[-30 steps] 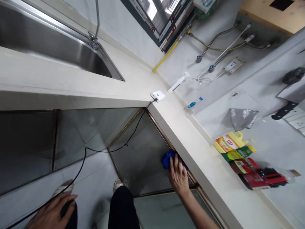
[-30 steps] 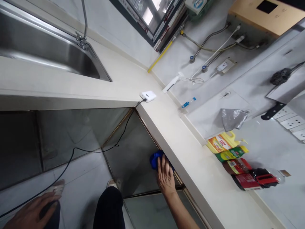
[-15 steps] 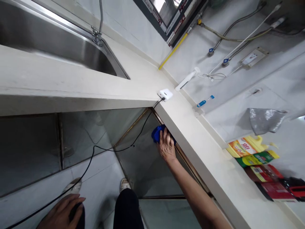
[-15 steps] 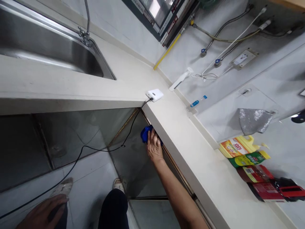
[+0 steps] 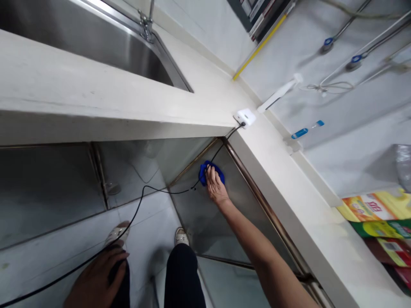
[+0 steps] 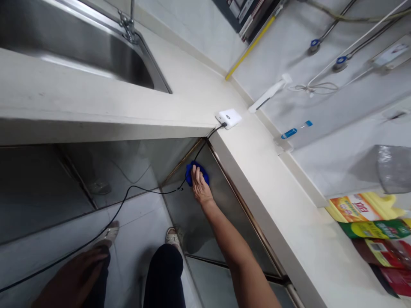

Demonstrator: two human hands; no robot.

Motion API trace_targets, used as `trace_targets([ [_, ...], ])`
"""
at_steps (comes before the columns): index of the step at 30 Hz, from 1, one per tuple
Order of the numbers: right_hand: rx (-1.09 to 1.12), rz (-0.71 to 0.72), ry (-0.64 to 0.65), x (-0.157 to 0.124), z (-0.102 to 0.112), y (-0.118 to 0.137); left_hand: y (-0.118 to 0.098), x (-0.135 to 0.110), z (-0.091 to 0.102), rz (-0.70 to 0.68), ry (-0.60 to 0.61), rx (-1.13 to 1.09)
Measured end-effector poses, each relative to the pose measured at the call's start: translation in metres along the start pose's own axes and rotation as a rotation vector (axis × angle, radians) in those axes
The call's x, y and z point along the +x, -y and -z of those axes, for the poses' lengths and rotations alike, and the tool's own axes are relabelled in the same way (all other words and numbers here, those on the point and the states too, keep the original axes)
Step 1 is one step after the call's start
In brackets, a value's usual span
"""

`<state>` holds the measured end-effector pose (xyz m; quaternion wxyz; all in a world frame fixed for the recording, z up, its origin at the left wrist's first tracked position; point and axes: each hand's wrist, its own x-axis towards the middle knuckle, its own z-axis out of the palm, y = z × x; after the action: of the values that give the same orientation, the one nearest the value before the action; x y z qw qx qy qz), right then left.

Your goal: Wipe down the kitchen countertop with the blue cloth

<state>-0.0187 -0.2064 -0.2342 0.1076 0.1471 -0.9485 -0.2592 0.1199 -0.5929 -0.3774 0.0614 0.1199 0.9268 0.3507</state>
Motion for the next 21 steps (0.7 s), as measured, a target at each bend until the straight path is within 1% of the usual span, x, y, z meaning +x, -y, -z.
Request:
trace_targets([
  [2,0.046,0.001,0.038,-0.008,-0.02,0.013,-0.007,0.001,0.002,0.047,0.033,-0.027],
  [4,0.095,0.018,0.066,-0.018,-0.04,0.023,-0.013,0.002,0.003,0.091,0.036,-0.038],
  [7,0.177,0.082,0.094,-0.039,-0.072,0.034,-0.017,0.002,0.003,0.085,0.03,-0.043],
  [9,0.237,0.124,0.09,-0.06,-0.094,0.041,-0.017,0.001,0.002,0.077,0.026,-0.053],
  [12,0.328,0.181,0.036,-0.103,-0.121,0.053,-0.015,0.0,0.002,0.079,0.033,-0.077],
  [13,0.345,0.194,0.021,-0.119,-0.126,0.058,-0.015,-0.001,0.003,0.085,0.044,-0.083],
  [15,0.362,0.206,-0.001,-0.153,-0.13,0.068,-0.015,-0.001,0.005,0.117,0.059,-0.082],
  [17,0.372,0.209,-0.029,-0.187,-0.126,0.076,-0.016,-0.002,0.007,0.14,0.06,-0.072],
  [19,0.379,0.217,-0.065,-0.218,-0.12,0.082,-0.015,-0.003,0.009,0.121,0.044,-0.065],
  [21,0.38,0.232,-0.098,-0.242,-0.116,0.085,-0.013,-0.004,0.01,0.09,0.022,-0.068],
])
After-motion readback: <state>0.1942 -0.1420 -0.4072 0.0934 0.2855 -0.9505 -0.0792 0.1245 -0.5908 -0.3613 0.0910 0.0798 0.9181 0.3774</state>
